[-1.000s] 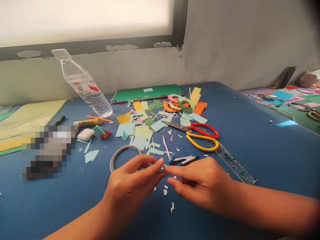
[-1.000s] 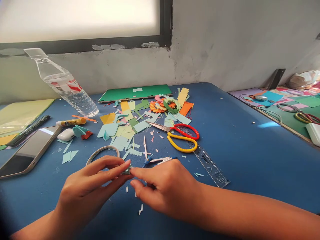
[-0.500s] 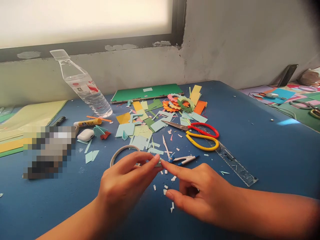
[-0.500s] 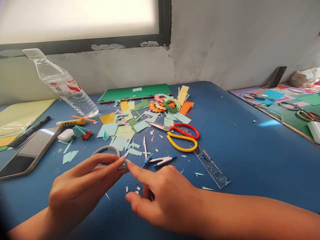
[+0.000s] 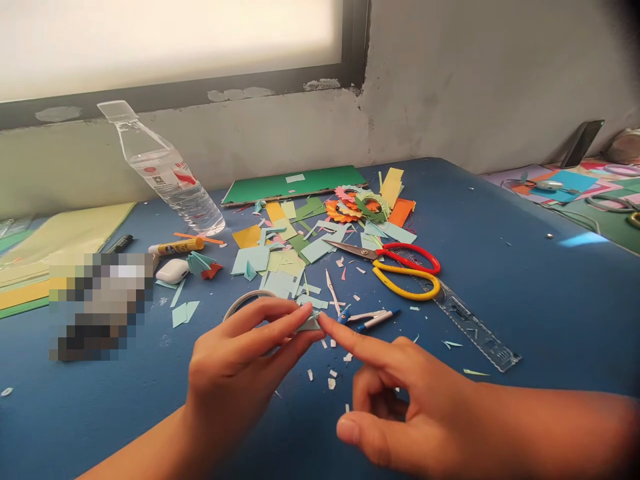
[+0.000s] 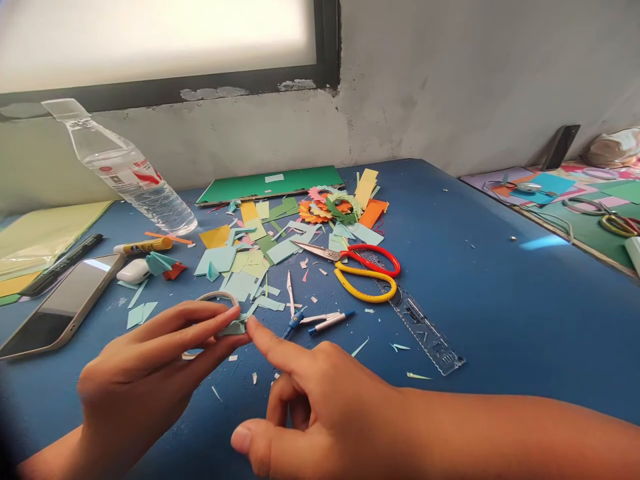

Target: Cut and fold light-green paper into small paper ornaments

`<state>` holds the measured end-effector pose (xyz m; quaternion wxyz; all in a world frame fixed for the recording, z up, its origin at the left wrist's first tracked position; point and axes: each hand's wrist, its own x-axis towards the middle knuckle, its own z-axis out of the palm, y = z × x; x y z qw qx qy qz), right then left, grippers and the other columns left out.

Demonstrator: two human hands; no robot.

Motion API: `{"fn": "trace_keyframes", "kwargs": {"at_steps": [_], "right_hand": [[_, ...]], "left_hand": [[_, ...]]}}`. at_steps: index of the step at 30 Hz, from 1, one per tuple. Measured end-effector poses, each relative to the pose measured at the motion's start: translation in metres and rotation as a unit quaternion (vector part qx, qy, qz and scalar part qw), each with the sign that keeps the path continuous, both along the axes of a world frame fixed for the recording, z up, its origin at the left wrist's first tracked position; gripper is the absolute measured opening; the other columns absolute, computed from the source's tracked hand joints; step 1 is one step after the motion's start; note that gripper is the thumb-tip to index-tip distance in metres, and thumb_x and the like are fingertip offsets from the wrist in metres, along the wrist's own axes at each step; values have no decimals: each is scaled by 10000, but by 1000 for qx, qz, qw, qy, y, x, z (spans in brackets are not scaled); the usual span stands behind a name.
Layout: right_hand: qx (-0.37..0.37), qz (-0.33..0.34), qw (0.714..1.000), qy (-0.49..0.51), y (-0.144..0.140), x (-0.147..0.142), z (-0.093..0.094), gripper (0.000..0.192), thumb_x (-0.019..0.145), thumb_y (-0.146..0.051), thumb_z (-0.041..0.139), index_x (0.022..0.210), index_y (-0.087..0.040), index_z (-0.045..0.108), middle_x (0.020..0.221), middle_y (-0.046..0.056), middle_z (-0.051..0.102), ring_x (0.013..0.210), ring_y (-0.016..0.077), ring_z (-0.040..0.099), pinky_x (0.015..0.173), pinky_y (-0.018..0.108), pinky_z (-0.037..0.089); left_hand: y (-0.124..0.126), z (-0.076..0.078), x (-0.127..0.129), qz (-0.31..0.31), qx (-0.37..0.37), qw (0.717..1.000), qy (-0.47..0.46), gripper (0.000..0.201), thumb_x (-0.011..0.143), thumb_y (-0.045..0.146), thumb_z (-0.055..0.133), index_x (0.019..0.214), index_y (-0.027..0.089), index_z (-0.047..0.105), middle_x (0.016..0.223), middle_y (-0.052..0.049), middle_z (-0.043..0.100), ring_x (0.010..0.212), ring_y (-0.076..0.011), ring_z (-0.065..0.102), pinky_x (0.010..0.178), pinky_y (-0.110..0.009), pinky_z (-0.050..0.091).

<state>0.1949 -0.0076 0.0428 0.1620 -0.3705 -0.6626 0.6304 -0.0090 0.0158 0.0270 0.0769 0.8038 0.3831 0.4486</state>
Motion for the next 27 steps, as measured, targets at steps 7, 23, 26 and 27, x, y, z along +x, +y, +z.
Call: {"fn": "trace_keyframes", "kwargs": {"at_steps": [7,23,26,27], "right_hand": [[271,-25,962,-11,1,-3,-15,601,845,-238,515,1402,-72,361,627,7,670,451,101,502,460,204,385],[343,-137,928,52,4,1,-15,305,854,-213,534,1122,-109,635,508,-43,610,387,60,469,411,163,367],[236,-144,959,65,7,1,-13,228,844,-246,565,1025,-155,669,489,-56,567,394,57,463,412,149,375],[200,-144,967,65,8,1,-12,206,836,-256,580,997,-167,673,482,-62,546,397,57,458,414,149,375]], "left_hand": [[-5,8,5,10,-105,992,-69,288,715,135,738,947,304,721,795,57,686,628,-78,624,455,-122,493],[-10,7,4,-34,-180,976,-115,415,725,59,699,1002,368,708,871,66,685,627,-90,632,538,-173,573],[-11,8,6,-54,-182,976,-110,389,735,48,684,995,336,720,837,41,684,601,-97,632,513,-175,563],[-12,8,6,-61,-183,975,-111,382,738,46,679,993,327,723,831,33,684,598,-100,634,508,-175,561]]}}
